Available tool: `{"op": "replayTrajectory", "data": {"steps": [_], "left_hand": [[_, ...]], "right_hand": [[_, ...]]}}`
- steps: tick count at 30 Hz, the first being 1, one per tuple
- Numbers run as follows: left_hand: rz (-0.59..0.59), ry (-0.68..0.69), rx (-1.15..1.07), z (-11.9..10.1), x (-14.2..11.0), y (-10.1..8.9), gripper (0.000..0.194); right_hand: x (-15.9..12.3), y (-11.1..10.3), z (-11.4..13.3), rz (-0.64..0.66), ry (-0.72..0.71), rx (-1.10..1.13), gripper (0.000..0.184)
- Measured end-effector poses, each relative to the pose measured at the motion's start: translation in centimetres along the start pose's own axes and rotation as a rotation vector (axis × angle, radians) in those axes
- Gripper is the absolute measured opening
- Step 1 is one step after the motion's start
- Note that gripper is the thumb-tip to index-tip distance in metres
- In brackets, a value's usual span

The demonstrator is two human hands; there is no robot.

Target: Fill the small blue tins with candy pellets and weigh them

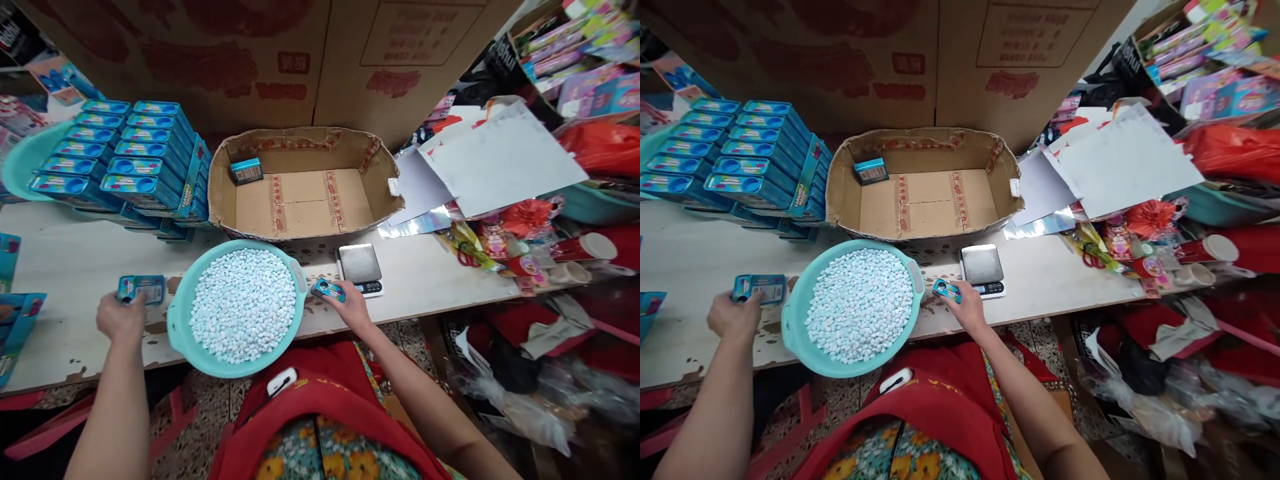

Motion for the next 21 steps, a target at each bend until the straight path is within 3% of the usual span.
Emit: {"op": "replayTrajectory", "data": {"steps": [2, 5, 9, 13, 17, 21], "left_hand": [[-0.034, -0.108, 0.07, 2.4, -0.4, 1.1, 0.055], [-0.102, -0.048, 0.042, 1.5, -1.8, 1.1, 0.064], [-0.22, 0.209, 0.066, -4.5, -4.4, -0.7, 0.059], [-0.2, 0.421, 0.063, -11.7, -7.8, 0.4, 0.044], [-0.003, 0.529, -0.058, -17.4, -12.3, 5.1, 0.042], [0.462, 0.663, -0.041, -21.3, -17.7, 11.5, 0.052]], "right_hand": [[0.4, -2.0, -0.5, -0.08, 0.024, -0.004, 0.041], [1.8, -6.4, -1.2, -0.245, 0.043, -0.047, 0.044], [4.8, -9.6, -3.4, -0.337, 0.044, -0.09, 0.05], [5.9, -9.9, -5.2, -0.318, 0.061, -0.026, 0.061], [3.3, -11.6, -7.7, -0.425, 0.151, 0.036, 0.059], [-0.5, -13.0, -11.6, -0.475, 0.32, 0.062, 0.052]]}}
Point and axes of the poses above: each hand's wrist, its own x-axis towards the middle knuckle, its own y-axis out of the palm, z = x × y, the point moved 8 cm from there along x, towards the middle knuckle, and after that the axes turned 5 degrees about y, right-handed, at the moved point
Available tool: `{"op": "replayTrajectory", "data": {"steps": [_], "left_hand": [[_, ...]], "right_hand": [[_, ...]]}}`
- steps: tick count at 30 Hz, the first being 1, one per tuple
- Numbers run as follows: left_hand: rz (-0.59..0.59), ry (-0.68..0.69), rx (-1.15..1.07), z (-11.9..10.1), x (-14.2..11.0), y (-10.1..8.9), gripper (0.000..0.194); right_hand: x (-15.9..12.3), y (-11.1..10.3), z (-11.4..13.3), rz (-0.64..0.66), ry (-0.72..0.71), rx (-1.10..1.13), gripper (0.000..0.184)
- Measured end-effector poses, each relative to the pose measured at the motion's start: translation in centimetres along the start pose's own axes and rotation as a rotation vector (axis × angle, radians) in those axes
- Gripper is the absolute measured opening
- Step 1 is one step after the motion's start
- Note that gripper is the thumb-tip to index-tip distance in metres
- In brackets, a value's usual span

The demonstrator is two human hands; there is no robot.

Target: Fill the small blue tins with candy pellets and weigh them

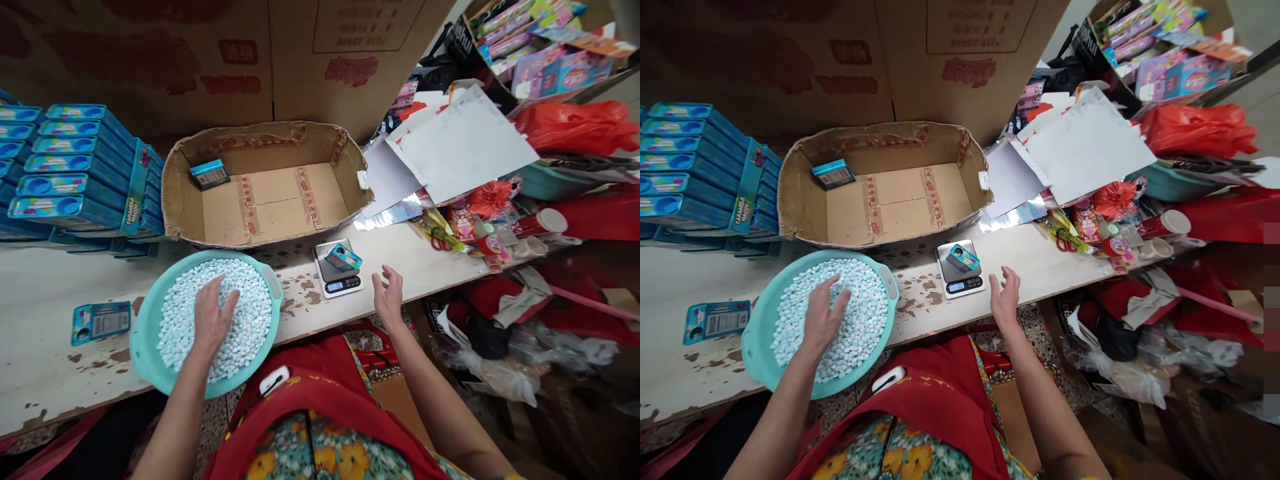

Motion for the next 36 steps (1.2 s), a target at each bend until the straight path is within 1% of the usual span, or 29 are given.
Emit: {"op": "replayTrajectory", "data": {"steps": [1, 2, 3, 6, 9, 11, 13, 15, 17, 18, 20, 22, 24, 26, 27, 29, 30, 31, 32, 33, 34, 36], "left_hand": [[0.107, 0.02, 0.03, -0.9, 0.0, 1.5, 0.055], [0.179, 0.031, 0.083, -1.6, -0.1, 2.6, 0.057], [0.211, 0.036, 0.152, -2.0, -0.1, 3.1, 0.058], [0.187, 0.057, 0.363, -2.8, 0.5, 3.3, 0.054], [0.166, 0.098, 0.503, -2.7, 1.3, 3.2, 0.039], [0.147, 0.068, 0.59, -1.9, 1.8, 2.9, 0.035], [0.134, 0.004, 0.652, -0.8, 2.2, 2.5, 0.035], [0.15, -0.057, 0.652, 0.4, 2.5, 2.2, 0.037], [0.166, -0.13, 0.582, 1.8, 2.6, 1.8, 0.036], [0.149, -0.177, 0.53, 2.6, 2.6, 1.3, 0.036], [0.062, -0.257, 0.414, 3.9, 2.5, 0.1, 0.033], [-0.054, -0.294, 0.305, 4.6, 2.2, -1.2, 0.031], [-0.143, -0.277, 0.217, 4.4, 1.8, -2.3, 0.029], [-0.201, -0.223, 0.177, 3.6, 1.6, -2.9, 0.029], [-0.205, -0.172, 0.181, 2.9, 1.5, -3.0, 0.03], [-0.171, -0.062, 0.211, 1.8, 1.6, -2.8, 0.031], [-0.147, -0.027, 0.214, 1.5, 1.7, -2.6, 0.031], [-0.134, -0.023, 0.195, 1.5, 1.7, -2.5, 0.03], [-0.131, -0.061, 0.138, 2.0, 1.7, -2.6, 0.029], [-0.15, -0.148, 0.034, 2.9, 1.5, -2.7, 0.028], [-0.176, -0.267, -0.119, 4.0, 1.3, -2.8, 0.028], [-0.193, -0.513, -0.537, 5.9, 0.5, -2.1, 0.03]], "right_hand": [[-0.3, -0.6, -0.9, -0.01, 0.028, -0.004, 0.051], [-0.6, -1.1, -1.7, -0.022, 0.049, -0.006, 0.051], [-0.8, -1.6, -2.3, -0.034, 0.066, -0.005, 0.05], [-1.0, -2.4, -3.5, -0.06, 0.113, 0.007, 0.05], [-1.0, -2.5, -4.1, -0.065, 0.153, 0.03, 0.05], [-1.0, -2.3, -4.3, -0.061, 0.169, 0.045, 0.05], [-1.0, -2.1, -4.5, -0.054, 0.178, 0.057, 0.05], [-1.0, -1.9, -4.5, -0.047, 0.183, 0.065, 0.049], [-1.0, -1.7, -4.5, -0.04, 0.186, 0.07, 0.048], [-0.9, -1.7, -4.4, -0.038, 0.187, 0.073, 0.048], [-0.8, -1.5, -4.1, -0.033, 0.184, 0.077, 0.048], [-0.5, -1.2, -3.6, -0.026, 0.177, 0.084, 0.047], [-0.1, -0.5, -2.7, -0.01, 0.162, 0.097, 0.046], [0.3, 0.8, -1.5, 0.026, 0.131, 0.123, 0.046], [0.6, 1.6, -0.7, 0.053, 0.104, 0.143, 0.048], [1.2, 3.6, 1.3, 0.115, 0.022, 0.178, 0.057], [1.4, 4.6, 2.3, 0.14, -0.015, 0.185, 0.061], [1.7, 5.4, 3.2, 0.158, -0.037, 0.184, 0.063], [1.9, 6.1, 4.1, 0.166, -0.042, 0.175, 0.061], [2.1, 6.6, 5.0, 0.169, -0.035, 0.165, 0.058], [2.1, 6.9, 6.1, 0.17, -0.025, 0.16, 0.053], [1.6, 6.8, 8.8, 0.187, -0.051, 0.174, 0.049]]}}
Point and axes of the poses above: each hand's wrist, its own x-axis towards the middle knuckle, its own y-axis out of the palm, z = x × y, the point moved 8 cm from there along x, towards the middle knuckle, and after that the axes turned 5 degrees about y, right-handed, at the moved point
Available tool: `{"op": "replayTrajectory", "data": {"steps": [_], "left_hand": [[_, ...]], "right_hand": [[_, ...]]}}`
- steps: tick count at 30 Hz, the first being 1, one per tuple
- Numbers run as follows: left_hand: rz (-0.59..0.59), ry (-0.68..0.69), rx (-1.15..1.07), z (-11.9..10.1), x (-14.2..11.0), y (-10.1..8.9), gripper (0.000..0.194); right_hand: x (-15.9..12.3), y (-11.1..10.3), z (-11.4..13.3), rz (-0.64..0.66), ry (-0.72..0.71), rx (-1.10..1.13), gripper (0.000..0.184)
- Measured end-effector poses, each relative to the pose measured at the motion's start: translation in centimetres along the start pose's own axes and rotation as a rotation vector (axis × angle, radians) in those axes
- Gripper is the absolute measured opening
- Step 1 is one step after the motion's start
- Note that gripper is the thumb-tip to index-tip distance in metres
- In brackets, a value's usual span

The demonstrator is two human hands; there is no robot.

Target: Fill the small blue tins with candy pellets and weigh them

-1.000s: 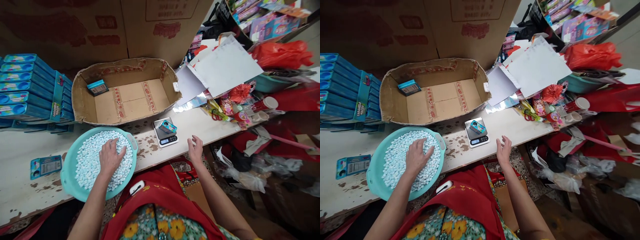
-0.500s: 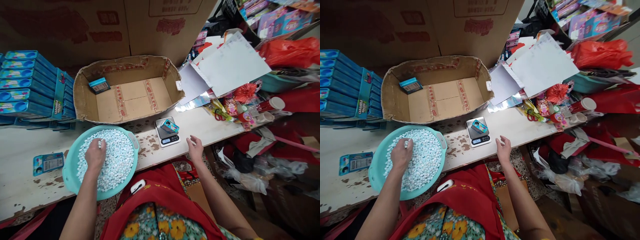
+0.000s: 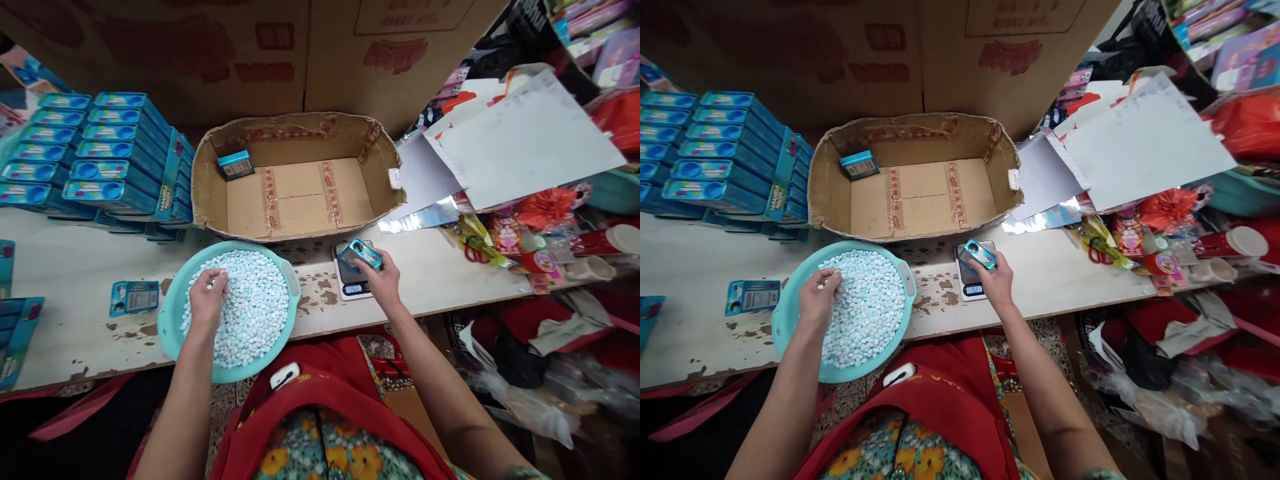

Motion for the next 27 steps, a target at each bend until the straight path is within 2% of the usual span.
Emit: {"op": "replayTrajectory", "data": {"steps": [1, 3, 4, 6, 8, 10, 12, 13, 16, 21, 25, 27], "left_hand": [[0.039, -0.125, -0.199, 0.7, -0.1, 0.3, 0.034], [0.15, -0.28, -0.488, 0.4, -0.7, 1.2, 0.04], [0.215, -0.31, -0.543, -0.4, -1.0, 1.5, 0.039], [0.339, -0.274, -0.485, -3.1, -1.5, 1.8, 0.032], [0.466, -0.088, -0.265, -6.9, -2.1, 1.9, 0.02], [0.554, 0.216, 0.016, -11.2, -2.8, 2.1, 0.011], [0.59, 0.498, 0.264, -14.4, -3.9, 2.5, 0.013], [0.605, 0.592, 0.361, -15.2, -4.3, 2.8, 0.016], [0.648, 0.698, 0.492, -15.6, -4.7, 3.0, 0.025], [0.577, 0.679, 0.316, -15.6, -3.8, 0.4, 0.033], [0.619, 0.69, 0.387, -14.3, -3.7, -0.1, 0.055], [0.59, 0.642, 0.407, -13.1, -3.2, -0.6, 0.053]], "right_hand": [[-0.5, 0.3, 1.8, 0.025, -0.042, 0.007, 0.048], [-1.9, 1.1, 5.6, 0.111, -0.139, 0.006, 0.044], [-2.8, 1.8, 7.4, 0.169, -0.187, -0.005, 0.042], [-4.7, 3.8, 10.6, 0.302, -0.283, -0.041, 0.039], [-6.5, 6.3, 12.8, 0.435, -0.374, -0.077, 0.036], [-7.9, 8.8, 14.2, 0.537, -0.444, -0.107, 0.035], [-8.8, 11.1, 14.9, 0.607, -0.482, -0.135, 0.036], [-9.1, 12.0, 15.2, 0.631, -0.493, -0.148, 0.037], [-9.4, 13.9, 16.0, 0.671, -0.502, -0.169, 0.036], [-9.3, 15.2, 17.5, 0.696, -0.48, -0.143, 0.035], [-10.1, 16.2, 20.2, 0.745, -0.519, -0.061, 0.037], [-10.4, 17.2, 21.8, 0.834, -0.546, -0.003, 0.043]]}}
Point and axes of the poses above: each hand's wrist, its own x-axis towards the middle knuckle, its own y-axis out of the palm, z = x × y, the point moved 8 cm from there along x, towards the middle knuckle, and after that the axes turned 5 degrees about y, right-handed, at the moved point
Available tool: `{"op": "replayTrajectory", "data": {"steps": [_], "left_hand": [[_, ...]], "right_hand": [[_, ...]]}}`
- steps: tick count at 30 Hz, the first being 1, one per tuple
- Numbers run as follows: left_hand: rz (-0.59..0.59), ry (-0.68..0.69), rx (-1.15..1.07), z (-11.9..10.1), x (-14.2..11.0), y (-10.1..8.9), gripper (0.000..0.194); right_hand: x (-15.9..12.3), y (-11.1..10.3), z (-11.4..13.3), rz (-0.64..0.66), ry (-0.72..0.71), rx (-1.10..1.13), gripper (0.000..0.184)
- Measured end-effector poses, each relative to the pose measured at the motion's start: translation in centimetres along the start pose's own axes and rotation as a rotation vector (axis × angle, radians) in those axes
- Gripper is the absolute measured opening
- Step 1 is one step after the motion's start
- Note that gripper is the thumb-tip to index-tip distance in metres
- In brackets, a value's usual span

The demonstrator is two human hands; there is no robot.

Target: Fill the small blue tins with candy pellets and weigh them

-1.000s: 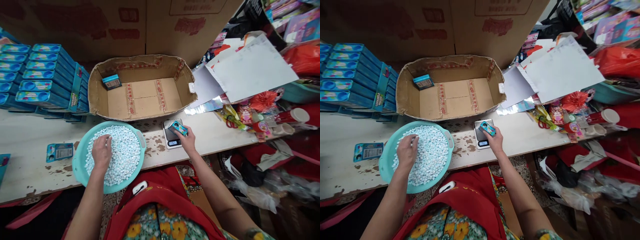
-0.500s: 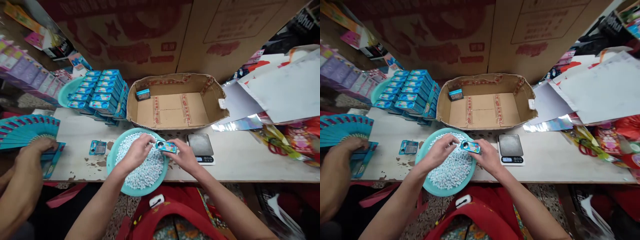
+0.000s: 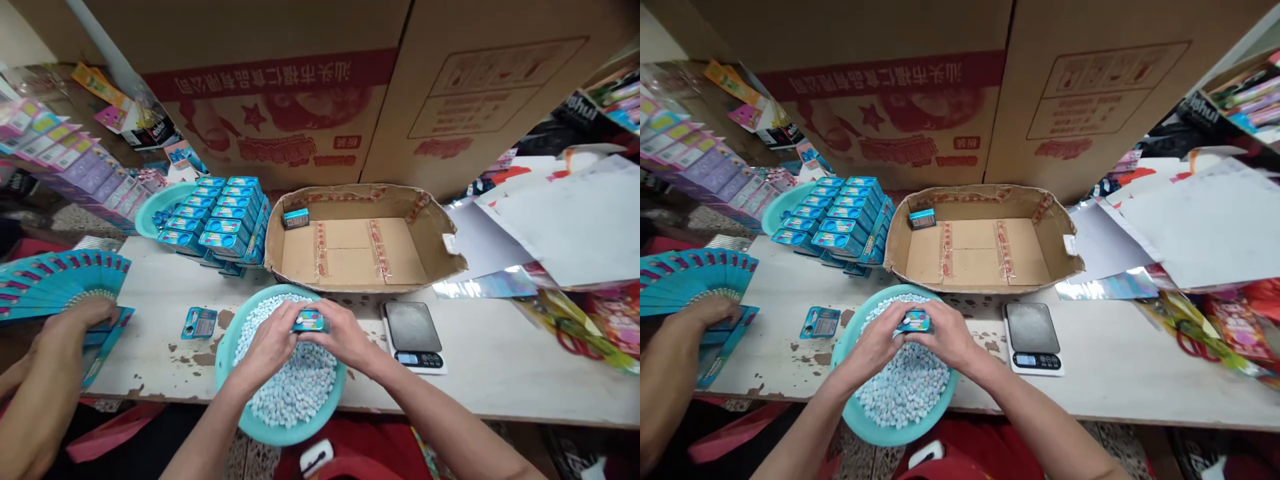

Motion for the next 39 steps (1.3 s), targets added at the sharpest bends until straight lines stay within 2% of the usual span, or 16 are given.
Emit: {"op": "replayTrajectory", "data": {"steps": [2, 5, 8, 10, 12, 14, 16, 19, 23, 26, 28, 31, 33, 34, 36, 39], "left_hand": [[-0.093, -0.106, 0.004, 1.8, -1.2, -1.0, 0.043], [-0.343, -0.273, 0.06, 4.4, -5.4, -4.4, 0.045], [-0.615, -0.453, 0.201, 6.9, -12.3, -8.0, 0.054], [-0.76, -0.623, 0.323, 9.0, -17.4, -9.4, 0.057], [-0.843, -0.823, 0.426, 11.6, -21.8, -9.5, 0.061], [-0.839, -1.008, 0.466, 14.8, -24.6, -8.6, 0.064], [-0.798, -1.117, 0.468, 18.1, -25.7, -7.2, 0.064], [-0.781, -1.138, 0.475, 21.9, -25.5, -5.4, 0.058], [-0.831, -1.138, 0.454, 24.3, -25.0, -3.8, 0.054], [-0.917, -1.152, 0.393, 24.4, -25.4, -3.4, 0.051], [-1.004, -1.23, 0.343, 24.4, -26.3, -3.4, 0.049], [-1.106, -1.351, 0.304, 24.5, -27.6, -3.6, 0.04], [-1.151, -1.315, 0.263, 24.7, -27.9, -3.9, 0.031], [-1.168, -1.273, 0.234, 24.8, -28.0, -3.9, 0.028], [-1.187, -1.203, 0.199, 24.8, -28.1, -3.8, 0.026], [-1.149, -1.1, 0.279, 23.9, -27.6, -3.6, 0.028]], "right_hand": [[2.1, -0.2, 0.3, 0.045, -0.011, 0.072, 0.049], [7.4, -3.0, -1.7, -0.087, 0.001, 0.069, 0.047], [14.6, -5.6, -5.1, -0.243, -0.022, -0.266, 0.043], [19.9, -5.3, -7.8, -0.202, -0.021, -0.457, 0.049], [24.6, -4.2, -10.0, -0.15, -0.024, -0.517, 0.056], [28.3, -2.6, -11.8, -0.105, -0.017, -0.534, 0.063], [30.8, -1.0, -13.3, -0.071, 0.01, -0.557, 0.069], [32.2, 0.7, -15.2, -0.065, 0.079, -0.581, 0.06], [31.1, 1.0, -16.5, -0.078, 0.152, -0.557, 0.036], [29.2, -0.4, -16.0, -0.057, 0.166, -0.47, 0.023], [27.2, -1.7, -15.0, -0.03, 0.163, -0.368, 0.022], [21.9, -3.4, -13.2, 0.0, 0.146, -0.184, 0.033], [17.2, -4.2, -12.0, -0.004, 0.152, 0.024, 0.043], [14.7, -4.4, -11.7, -0.026, 0.18, 0.214, 0.046], [9.6, -4.1, -11.3, -0.058, 0.287, 0.55, 0.047], [3.4, -2.0, -10.7, -0.065, 0.522, 0.907, 0.042]]}}
Point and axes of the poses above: each hand's wrist, its own x-axis towards the middle knuckle, its own y-axis out of the palm, z = x × y, the point moved 8 cm from there along x, towards the middle knuckle, and after that the axes turned 5 degrees about y, right-handed, at the moved point
